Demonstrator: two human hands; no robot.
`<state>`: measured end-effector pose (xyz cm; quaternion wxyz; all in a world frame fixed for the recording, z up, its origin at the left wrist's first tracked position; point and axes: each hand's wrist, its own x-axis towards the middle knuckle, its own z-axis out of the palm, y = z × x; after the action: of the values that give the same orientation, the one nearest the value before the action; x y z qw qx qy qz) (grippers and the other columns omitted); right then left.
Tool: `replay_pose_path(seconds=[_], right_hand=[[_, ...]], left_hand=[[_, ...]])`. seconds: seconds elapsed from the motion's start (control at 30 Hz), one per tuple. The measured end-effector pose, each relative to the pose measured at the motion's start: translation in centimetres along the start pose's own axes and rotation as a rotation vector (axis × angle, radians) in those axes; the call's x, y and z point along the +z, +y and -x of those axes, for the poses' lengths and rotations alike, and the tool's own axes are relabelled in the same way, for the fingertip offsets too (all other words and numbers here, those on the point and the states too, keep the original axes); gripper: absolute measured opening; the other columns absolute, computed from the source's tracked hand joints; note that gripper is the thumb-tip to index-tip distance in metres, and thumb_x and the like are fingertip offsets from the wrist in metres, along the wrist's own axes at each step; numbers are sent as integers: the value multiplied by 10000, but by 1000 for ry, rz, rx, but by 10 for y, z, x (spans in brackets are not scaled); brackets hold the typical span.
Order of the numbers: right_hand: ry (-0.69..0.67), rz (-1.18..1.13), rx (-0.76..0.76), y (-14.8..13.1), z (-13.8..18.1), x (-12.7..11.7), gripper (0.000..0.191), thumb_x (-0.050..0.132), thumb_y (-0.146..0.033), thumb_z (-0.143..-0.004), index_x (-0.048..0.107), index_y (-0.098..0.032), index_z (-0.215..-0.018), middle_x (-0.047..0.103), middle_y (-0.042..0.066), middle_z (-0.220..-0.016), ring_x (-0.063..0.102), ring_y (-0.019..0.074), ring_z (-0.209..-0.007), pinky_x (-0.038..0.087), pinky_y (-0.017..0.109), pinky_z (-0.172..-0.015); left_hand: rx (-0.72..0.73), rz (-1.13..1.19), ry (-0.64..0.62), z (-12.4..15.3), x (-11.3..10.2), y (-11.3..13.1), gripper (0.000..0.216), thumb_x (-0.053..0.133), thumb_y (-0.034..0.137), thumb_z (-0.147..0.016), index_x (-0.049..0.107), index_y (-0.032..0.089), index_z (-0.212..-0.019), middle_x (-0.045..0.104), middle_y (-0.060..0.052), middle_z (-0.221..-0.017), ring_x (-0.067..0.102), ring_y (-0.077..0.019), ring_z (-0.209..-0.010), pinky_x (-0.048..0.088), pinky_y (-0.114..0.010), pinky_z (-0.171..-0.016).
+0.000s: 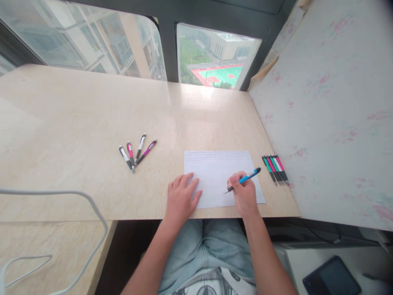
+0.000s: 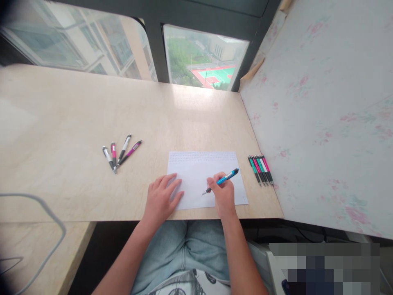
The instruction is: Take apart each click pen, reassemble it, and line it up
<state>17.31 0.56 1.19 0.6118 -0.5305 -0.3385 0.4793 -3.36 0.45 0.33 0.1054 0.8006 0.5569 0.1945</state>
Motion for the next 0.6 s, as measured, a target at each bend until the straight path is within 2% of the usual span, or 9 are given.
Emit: replay_pose_path(seconds=[0.13, 0.23, 0.3, 0.37, 0.47, 0.6], right_hand=[[-55, 72, -36, 6, -21, 33, 411, 741, -464, -799, 421, -229, -694, 536, -64, -542, 540, 117, -509, 464, 246, -523], [-163, 248, -95, 10, -38, 57, 301, 639, -508, -868, 576, -215, -837, 639, -14, -648, 631, 152, -605, 517, 270, -574], [-228, 362, -151, 14, -47, 67, 319, 571, -514, -904, 645, -204, -911, 685, 28, -743, 668, 173, -675, 537, 284, -592], [-254, 454, -205, 18, -53, 72, 328, 555, -501, -911, 673, -200, -858, 697, 46, -773, 678, 181, -687, 543, 296, -616], [-218, 576, -241, 26, -59, 73, 318, 560, -472, -903, 654, -199, -770, 664, 19, -657, 643, 166, -587, 516, 292, -609], [-99, 733, -303, 33, -61, 71, 360, 536, -454, -903, 565, -204, -646, 548, -28, -530, 501, 125, -489, 413, 259, -533]], left_hand=[[-2, 32, 9, 0, -1, 0, 308, 590, 342, -905, 651, 236, -1188, 610, -127, -1316, 508, -340, -1180, 415, -515, -939], [-3, 36, -3, 1, -3, 1, 308, 587, 343, -908, 641, 238, -1193, 605, -121, -1319, 503, -335, -1190, 409, -506, -947], [-6, 37, -10, 1, -3, 1, 305, 588, 341, -908, 639, 244, -1193, 602, -117, -1322, 504, -333, -1189, 408, -501, -946], [-9, 42, -13, 1, -3, 1, 303, 584, 342, -910, 637, 248, -1193, 602, -116, -1322, 507, -332, -1185, 406, -499, -946], [-14, 53, -20, 2, -3, 1, 305, 572, 350, -918, 633, 245, -1198, 600, -115, -1328, 506, -333, -1188, 402, -501, -953], [-21, 73, -24, 3, -1, 0, 317, 563, 355, -927, 623, 241, -1218, 593, -116, -1347, 496, -337, -1206, 397, -512, -962]])
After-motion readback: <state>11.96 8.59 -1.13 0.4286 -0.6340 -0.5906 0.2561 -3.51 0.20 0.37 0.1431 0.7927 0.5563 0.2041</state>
